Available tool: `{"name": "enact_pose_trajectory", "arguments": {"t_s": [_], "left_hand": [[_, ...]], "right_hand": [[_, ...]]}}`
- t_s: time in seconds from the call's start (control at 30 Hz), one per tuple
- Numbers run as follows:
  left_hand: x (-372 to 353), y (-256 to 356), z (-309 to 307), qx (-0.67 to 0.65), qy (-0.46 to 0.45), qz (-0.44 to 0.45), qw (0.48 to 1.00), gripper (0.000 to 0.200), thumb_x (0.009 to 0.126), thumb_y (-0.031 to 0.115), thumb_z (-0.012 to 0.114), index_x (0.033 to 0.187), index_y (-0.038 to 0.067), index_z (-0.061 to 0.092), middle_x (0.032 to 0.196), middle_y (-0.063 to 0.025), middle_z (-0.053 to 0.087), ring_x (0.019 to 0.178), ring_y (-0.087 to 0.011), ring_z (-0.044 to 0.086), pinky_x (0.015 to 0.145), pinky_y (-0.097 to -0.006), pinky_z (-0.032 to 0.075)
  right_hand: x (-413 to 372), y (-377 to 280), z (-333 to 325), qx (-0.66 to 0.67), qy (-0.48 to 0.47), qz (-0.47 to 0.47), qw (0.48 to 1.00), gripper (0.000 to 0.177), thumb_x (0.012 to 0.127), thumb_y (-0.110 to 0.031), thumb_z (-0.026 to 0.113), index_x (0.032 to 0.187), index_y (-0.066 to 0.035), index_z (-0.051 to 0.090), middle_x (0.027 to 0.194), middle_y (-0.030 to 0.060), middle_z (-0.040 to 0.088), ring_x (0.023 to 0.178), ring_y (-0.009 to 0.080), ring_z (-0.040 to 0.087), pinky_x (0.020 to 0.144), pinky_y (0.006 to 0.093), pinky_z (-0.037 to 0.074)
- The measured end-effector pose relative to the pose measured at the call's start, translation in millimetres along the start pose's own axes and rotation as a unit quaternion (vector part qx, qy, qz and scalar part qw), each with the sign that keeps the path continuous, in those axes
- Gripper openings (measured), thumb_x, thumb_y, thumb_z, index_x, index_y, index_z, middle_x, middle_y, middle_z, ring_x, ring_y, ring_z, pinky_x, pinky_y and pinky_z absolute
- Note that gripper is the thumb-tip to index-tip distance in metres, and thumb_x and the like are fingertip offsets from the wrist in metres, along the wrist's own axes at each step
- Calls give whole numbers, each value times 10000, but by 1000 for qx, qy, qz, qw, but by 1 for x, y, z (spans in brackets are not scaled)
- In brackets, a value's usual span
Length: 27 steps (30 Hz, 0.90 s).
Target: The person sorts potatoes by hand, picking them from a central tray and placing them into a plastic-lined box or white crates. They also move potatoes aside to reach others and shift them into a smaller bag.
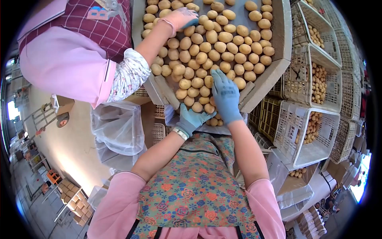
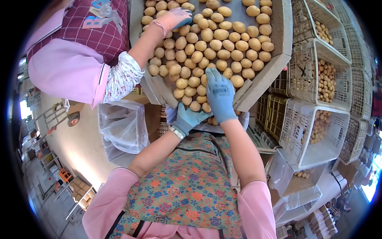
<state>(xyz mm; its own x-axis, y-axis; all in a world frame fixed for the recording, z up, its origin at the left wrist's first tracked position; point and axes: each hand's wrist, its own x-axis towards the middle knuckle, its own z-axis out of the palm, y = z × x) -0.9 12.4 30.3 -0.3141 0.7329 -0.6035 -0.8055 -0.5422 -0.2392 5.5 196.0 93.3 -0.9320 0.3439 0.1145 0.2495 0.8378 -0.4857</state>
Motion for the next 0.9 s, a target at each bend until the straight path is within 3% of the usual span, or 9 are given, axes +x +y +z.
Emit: {"name": "enact_pose_trajectory", "arguments": {"t_s": [0.13,0.5,0.57,0.67,0.7,0.77,0.8,0.87,0.9], "left_hand": [[4,6,-9,42,43,16,998,775,1016,657,336,1627,183,285,1686,-133,277,1532,-432,288,1198,-675,286],[-6,2,-1,115,-86,54,988,765,1043,574,459,1631,147,219,1683,-178,238,1529,-396,299,1226,-618,320],[-10,4,9,519,-29,113,847,771,1030,561,506,1618,134,248,1664,-141,295,1518,-335,326,1221,-542,344],[-12,4,17,919,67,162,354,782,1012,543,577,1600,113,291,1636,-86,381,1502,-244,367,1212,-429,381],[-8,5,9,920,66,161,352,782,1012,543,577,1600,113,291,1636,-86,381,1502,-244,367,1212,-429,381],[4,7,-20,777,18,273,567,977,803,622,808,1531,94,426,1541,-51,515,1389,-207,498,1152,-373,432],[1,6,-16,779,16,268,566,977,803,622,808,1531,94,426,1541,-51,515,1389,-207,498,1152,-373,432],[-5,3,-1,855,44,306,416,1035,695,562,921,1457,49,445,1454,-95,556,1244,-229,600,1002,-376,548],[-5,2,3,857,40,303,415,1035,695,562,921,1457,49,445,1454,-95,556,1244,-229,600,1002,-376,548]], "right_hand": [[19,-8,33,-255,-116,-28,960,464,947,-109,585,1410,-135,589,1570,71,459,1093,240,591,879,409,515],[42,5,19,-160,-178,26,971,255,874,-70,705,1119,-131,672,1358,97,570,997,337,683,814,448,572],[25,15,8,3,11,-61,998,230,867,-72,705,1089,-106,655,1257,125,613,998,357,674,810,433,577],[-37,-8,-26,81,29,-28,996,263,839,-89,724,1086,-139,652,1234,135,632,944,342,671,753,439,568],[-71,-12,-29,58,15,-33,998,271,832,-97,732,1087,-148,653,1212,126,637,922,346,673,752,441,565],[-138,-17,-40,53,-74,34,995,275,830,-130,737,1090,-158,654,1182,106,647,905,352,674,754,440,563],[-169,-14,-52,70,-147,105,981,272,833,-156,735,1093,-160,654,1173,95,652,908,353,675,758,437,564],[-241,17,-62,-28,-226,268,936,255,866,-213,664,1117,-172,673,1110,114,673,973,356,680,798,445,564],[-276,41,-63,-95,-245,312,913,261,857,-184,653,1117,-161,676,1110,137,671,977,369,684,805,449,567]]}}
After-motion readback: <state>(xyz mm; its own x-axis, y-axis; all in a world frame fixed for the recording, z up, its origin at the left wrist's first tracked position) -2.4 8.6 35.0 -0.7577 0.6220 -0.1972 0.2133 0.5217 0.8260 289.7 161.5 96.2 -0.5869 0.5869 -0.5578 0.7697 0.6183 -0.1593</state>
